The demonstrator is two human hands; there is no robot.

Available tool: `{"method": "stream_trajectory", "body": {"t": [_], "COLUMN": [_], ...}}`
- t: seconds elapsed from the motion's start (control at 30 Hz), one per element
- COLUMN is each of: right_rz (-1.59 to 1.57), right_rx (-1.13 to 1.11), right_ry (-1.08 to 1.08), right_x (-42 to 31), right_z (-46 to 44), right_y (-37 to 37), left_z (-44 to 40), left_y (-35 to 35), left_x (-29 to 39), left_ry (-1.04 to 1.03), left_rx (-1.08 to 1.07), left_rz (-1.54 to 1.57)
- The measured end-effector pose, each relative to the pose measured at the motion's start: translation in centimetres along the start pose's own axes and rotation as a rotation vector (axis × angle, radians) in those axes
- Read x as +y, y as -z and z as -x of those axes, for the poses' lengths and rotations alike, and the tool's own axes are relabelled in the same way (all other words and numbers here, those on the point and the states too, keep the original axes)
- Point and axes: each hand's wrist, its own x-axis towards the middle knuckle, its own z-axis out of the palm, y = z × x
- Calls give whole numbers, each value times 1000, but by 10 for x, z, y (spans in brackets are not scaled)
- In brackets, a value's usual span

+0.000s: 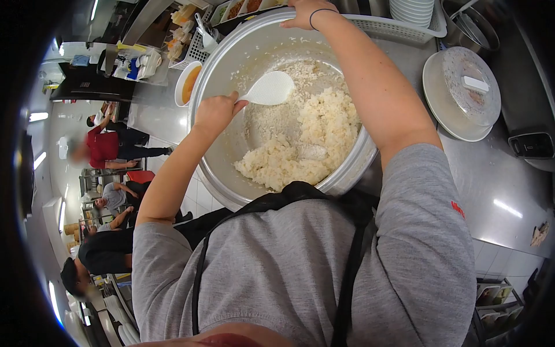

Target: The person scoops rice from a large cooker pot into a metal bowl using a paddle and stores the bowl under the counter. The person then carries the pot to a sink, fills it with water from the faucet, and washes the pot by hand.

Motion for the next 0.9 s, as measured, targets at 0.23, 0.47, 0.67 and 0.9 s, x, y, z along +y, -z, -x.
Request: {"method": "stream_trajectory", "body": {"t": [0.23,0.47,0.67,0.9], "right_rz": [6,-3,-18,4], "right_rx": [12,28,20,37], "right_ry": [26,14,7,15], "right_x": [2,3,1,3], "right_z": [-1,-1,-2,-3], "right_y": [-3,-3,-2,-4], "left_z": [-5,-23,-29,-36], "left_y": [16,14,23,16], "left_x": [1,-12,-13,-16], "left_ry": [-100,-187,-196,-204], "left_rx": [37,-6,-105,-138], "left_rz": [-19,18,23,34]}}
